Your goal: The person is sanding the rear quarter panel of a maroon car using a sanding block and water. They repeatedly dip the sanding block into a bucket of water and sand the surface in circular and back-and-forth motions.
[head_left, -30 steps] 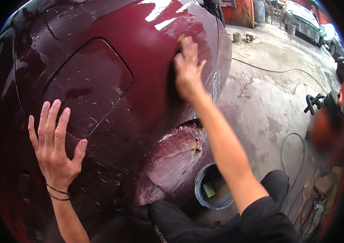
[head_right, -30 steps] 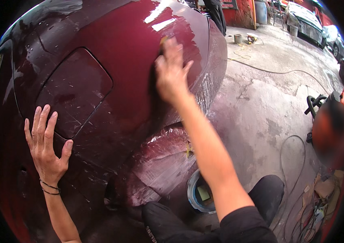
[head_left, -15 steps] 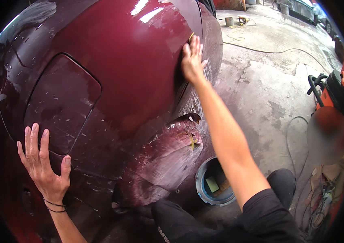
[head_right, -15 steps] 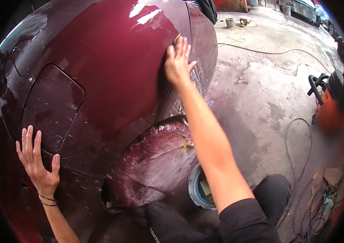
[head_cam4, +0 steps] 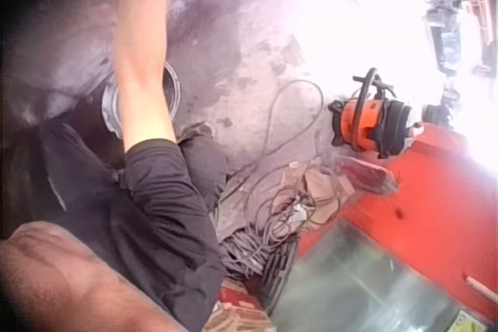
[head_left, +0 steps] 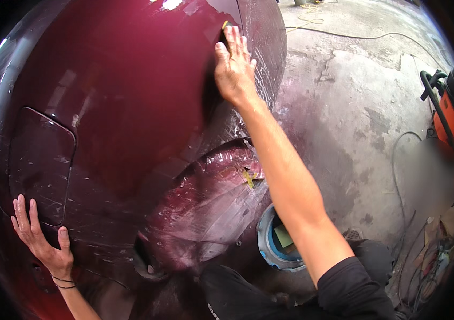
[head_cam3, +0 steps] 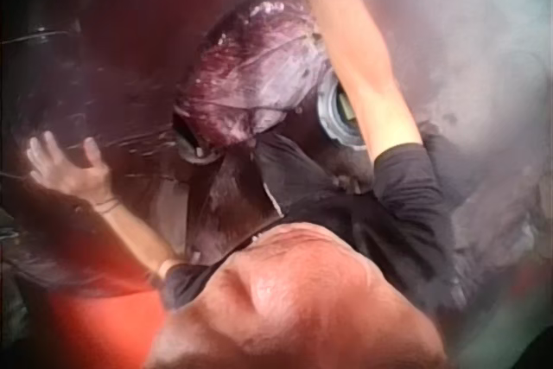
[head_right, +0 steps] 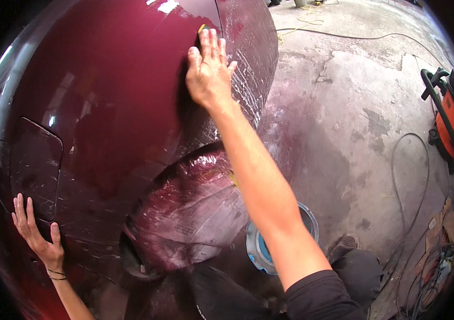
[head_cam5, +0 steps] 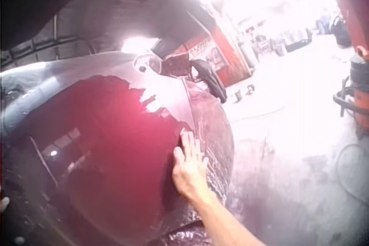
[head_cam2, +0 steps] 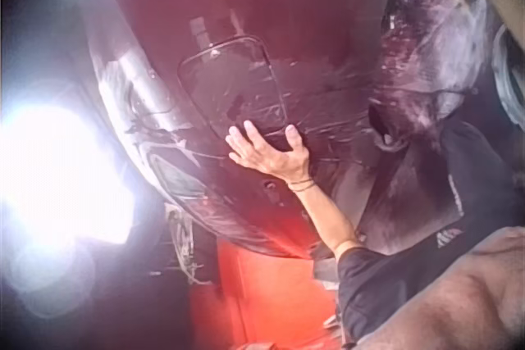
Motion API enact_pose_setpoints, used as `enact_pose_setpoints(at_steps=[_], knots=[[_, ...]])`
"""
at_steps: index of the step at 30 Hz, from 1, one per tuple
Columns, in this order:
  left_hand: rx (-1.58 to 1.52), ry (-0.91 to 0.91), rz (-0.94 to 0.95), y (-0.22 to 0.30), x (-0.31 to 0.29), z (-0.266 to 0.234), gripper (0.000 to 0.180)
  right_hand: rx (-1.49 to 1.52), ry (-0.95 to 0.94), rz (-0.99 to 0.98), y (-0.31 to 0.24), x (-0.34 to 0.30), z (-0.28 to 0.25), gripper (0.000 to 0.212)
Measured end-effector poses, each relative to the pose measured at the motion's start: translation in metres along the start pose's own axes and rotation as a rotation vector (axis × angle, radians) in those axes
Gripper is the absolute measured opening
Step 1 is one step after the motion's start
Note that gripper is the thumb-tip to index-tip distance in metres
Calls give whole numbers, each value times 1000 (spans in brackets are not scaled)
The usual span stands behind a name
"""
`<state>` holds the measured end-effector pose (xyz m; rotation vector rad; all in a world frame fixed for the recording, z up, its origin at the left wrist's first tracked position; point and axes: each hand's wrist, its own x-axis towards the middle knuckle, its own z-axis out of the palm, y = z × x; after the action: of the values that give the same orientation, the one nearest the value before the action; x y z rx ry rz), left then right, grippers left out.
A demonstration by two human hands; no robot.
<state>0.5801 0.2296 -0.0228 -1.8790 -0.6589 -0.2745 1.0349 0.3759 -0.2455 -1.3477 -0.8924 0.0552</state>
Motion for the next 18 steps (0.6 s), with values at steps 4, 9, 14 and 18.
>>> enact_pose_setpoints(at_steps=[4, 9, 14, 18], knots=[[31, -25, 25, 1, -2, -8, 68, 37, 39, -154, -34, -124, 31, 69], [7, -13, 32, 1, 0, -7, 67, -124, 92, -203, -31, -114, 32, 68], [-3, 18, 11, 5, 2, -1, 67, -161, 119, -66, -15, -57, 32, 63], [-10, 0, 2, 4, -1, -3, 67, 113, -19, -221, -92, -221, 39, 68]])
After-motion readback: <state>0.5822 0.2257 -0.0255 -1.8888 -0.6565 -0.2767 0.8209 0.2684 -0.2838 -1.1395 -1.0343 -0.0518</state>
